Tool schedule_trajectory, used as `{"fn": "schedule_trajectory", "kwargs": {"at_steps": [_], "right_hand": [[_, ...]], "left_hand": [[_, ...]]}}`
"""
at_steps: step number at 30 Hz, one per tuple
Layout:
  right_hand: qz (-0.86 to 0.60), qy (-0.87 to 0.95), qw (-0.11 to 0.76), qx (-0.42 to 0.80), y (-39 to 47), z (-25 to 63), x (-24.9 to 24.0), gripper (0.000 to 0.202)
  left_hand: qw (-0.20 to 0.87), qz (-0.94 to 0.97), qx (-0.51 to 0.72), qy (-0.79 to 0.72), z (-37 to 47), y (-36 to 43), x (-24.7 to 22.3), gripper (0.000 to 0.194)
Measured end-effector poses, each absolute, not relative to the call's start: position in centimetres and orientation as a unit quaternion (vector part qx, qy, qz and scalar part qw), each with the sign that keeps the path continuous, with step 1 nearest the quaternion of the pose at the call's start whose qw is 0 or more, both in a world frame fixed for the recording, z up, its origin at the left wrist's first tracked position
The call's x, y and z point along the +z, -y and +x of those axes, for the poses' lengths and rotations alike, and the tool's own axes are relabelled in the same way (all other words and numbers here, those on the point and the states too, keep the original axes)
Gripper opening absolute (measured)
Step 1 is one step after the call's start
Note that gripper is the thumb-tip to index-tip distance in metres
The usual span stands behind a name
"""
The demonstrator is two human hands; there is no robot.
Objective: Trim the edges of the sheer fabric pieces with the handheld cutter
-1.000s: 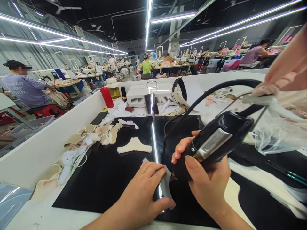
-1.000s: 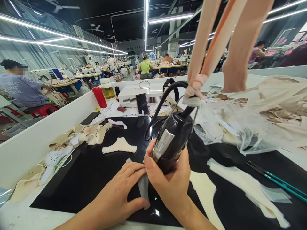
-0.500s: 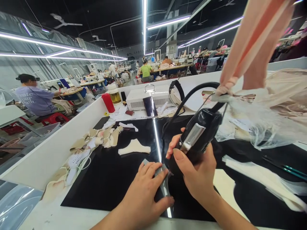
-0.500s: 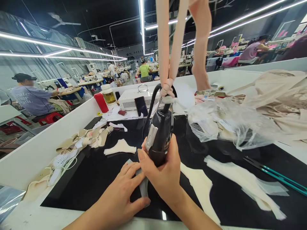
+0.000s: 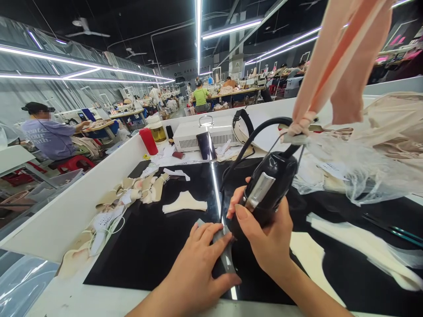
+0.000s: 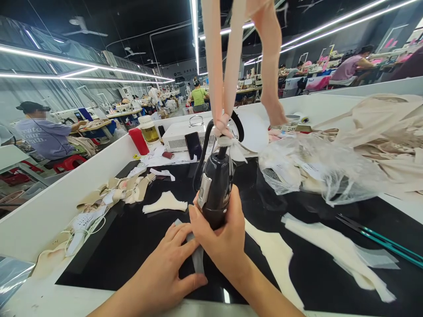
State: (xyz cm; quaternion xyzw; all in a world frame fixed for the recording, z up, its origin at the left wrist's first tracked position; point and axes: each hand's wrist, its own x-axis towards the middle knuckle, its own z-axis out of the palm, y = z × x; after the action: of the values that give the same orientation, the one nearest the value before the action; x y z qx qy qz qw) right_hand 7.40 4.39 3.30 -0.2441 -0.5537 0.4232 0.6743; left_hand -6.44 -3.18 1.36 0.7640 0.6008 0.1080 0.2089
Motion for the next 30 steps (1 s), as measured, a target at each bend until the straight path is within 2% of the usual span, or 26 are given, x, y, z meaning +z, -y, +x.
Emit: {"fn": "schedule_trajectory", "kwargs": {"at_steps": [11,19,26,30], "right_hand": [[-0.203,0.535,0.665,0.479,-3.3,7.8,2.7,0.03],[-0.23,0.538,0.666,0.462,-3.2,7.7,3.2,0.026],[-0.205,0.515,0.663,0.503,-2.2,8.6,3.0,0.031],[-0.196,0.526,0.658,0.503,-1.7,8.9,2.8,0.027]], "left_hand": [[0.199,0.762,0.113,-0.605,-6.3,3.2,1.3,0.072],[0.191,0.769,0.141,-0.593,-6.5,3.2,0.9,0.07],[0.187,0.772,0.136,-0.591,-6.5,3.1,0.9,0.071],[0.184,0.773,0.146,-0.589,-6.6,3.1,0.7,0.072]]}}
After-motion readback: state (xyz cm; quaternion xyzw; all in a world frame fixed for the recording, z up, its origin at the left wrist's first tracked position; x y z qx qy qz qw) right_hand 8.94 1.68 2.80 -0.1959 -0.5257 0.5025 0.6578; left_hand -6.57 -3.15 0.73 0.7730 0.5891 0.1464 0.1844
